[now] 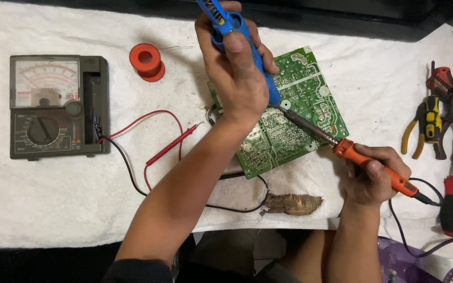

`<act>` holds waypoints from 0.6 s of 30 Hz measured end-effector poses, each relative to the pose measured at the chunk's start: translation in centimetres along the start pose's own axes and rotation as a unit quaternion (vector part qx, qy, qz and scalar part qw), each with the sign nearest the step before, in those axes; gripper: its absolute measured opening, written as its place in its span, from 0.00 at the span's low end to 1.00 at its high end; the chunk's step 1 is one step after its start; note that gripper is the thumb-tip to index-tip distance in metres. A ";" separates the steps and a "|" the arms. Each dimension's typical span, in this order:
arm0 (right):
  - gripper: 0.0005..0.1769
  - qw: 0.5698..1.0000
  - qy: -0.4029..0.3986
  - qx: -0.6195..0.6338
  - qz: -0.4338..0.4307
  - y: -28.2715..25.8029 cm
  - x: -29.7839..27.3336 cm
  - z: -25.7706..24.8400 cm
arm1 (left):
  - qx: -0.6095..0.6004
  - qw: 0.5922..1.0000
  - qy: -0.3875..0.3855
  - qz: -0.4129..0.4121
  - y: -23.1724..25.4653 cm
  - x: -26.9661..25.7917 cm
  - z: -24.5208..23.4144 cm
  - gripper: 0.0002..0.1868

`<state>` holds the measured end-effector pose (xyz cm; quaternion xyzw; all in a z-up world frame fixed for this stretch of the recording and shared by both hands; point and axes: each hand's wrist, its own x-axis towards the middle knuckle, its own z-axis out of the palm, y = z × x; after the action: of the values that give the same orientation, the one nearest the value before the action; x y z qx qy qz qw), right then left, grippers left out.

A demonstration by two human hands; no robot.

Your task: The person uses a soldering iron and a desoldering pump to work on a green circuit board, removing solder from various points. They flip the board over to reveal the component side and use pliers to remove a small electronic component.

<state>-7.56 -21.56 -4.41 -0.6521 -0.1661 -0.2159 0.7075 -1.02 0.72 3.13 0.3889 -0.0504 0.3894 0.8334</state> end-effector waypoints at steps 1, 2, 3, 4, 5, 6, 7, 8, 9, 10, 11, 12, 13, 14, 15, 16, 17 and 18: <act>0.13 1.000 -0.010 0.002 -0.009 0.1 0.0 -0.1 | -0.002 1.000 0.001 0.001 -0.1 0.0 0.0 0.22; 0.13 1.000 -0.010 0.002 -0.009 0.1 0.1 -0.1 | -0.002 1.000 0.001 0.001 -0.1 0.0 0.0 0.22; 0.14 1.000 -0.006 0.004 -0.007 0.1 0.1 0.0 | 0.005 1.000 0.002 0.001 -0.1 0.0 0.0 0.22; 0.14 1.000 -0.002 0.006 -0.005 0.0 0.0 0.0 | 0.012 1.000 0.004 0.001 -0.1 -0.1 0.1 0.23; 0.14 1.000 -0.002 0.006 -0.005 0.0 0.1 0.1 | 0.012 1.000 0.004 0.001 -0.1 -0.1 0.0 0.23; 0.14 1.000 -0.003 0.005 -0.010 0.0 0.1 0.1 | 0.012 1.000 0.002 0.000 -0.2 -0.2 0.0 0.23; 0.14 1.000 -0.004 0.005 -0.015 0.0 0.1 0.2 | 0.011 1.000 -0.001 0.000 -0.3 -0.2 0.0 0.23; 0.14 1.000 -0.004 0.005 -0.014 0.0 0.1 0.0 | 0.012 1.000 0.000 -0.001 -0.3 -0.3 0.0 0.23; 0.14 1.000 -0.005 0.001 -0.010 0.1 0.0 -0.1 | 0.007 1.000 0.003 0.002 -0.4 -0.3 0.0 0.23; 0.14 1.000 -0.005 -0.002 -0.006 0.1 -0.1 -0.2 | 0.003 1.000 0.005 0.004 -0.5 -0.4 0.0 0.23; 0.14 1.000 -0.004 -0.001 -0.005 0.1 0.0 -0.1 | 0.003 1.000 0.005 0.004 -0.6 -0.4 0.1 0.23; 0.15 1.000 0.006 -0.003 0.004 0.0 -0.1 0.0 | -0.008 1.000 0.013 -0.001 -0.7 -0.4 0.0 0.23; 0.15 1.000 0.017 -0.005 0.013 -0.1 -0.1 0.0 | -0.020 1.000 0.021 -0.005 -0.8 -0.5 0.0 0.22; 0.15 1.000 0.017 -0.005 0.014 0.0 -0.1 -0.1 | -0.019 1.000 0.021 -0.006 -0.7 -0.5 0.1 0.22; 0.15 1.000 0.009 0.000 0.008 0.1 -0.1 -0.2 | -0.012 1.000 0.015 0.004 -0.6 -0.6 0.2 0.23; 0.14 1.000 0.001 0.005 0.003 0.2 -0.1 -0.3 | -0.005 1.000 0.010 0.015 -0.5 -0.6 0.3 0.25; 0.14 1.000 0.001 0.005 0.004 0.2 -0.1 -0.3 | -0.004 1.000 0.010 0.014 -0.5 -0.7 0.3 0.25; 0.15 1.000 0.010 -0.003 0.007 0.2 -0.2 -0.3 | -0.003 1.000 0.009 0.015 -0.5 -0.7 0.4 0.24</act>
<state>-7.60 -21.82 -4.71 -0.6531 -0.1538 -0.2174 0.7089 -1.09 -0.14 2.83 0.3821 -0.0502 0.4048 0.8293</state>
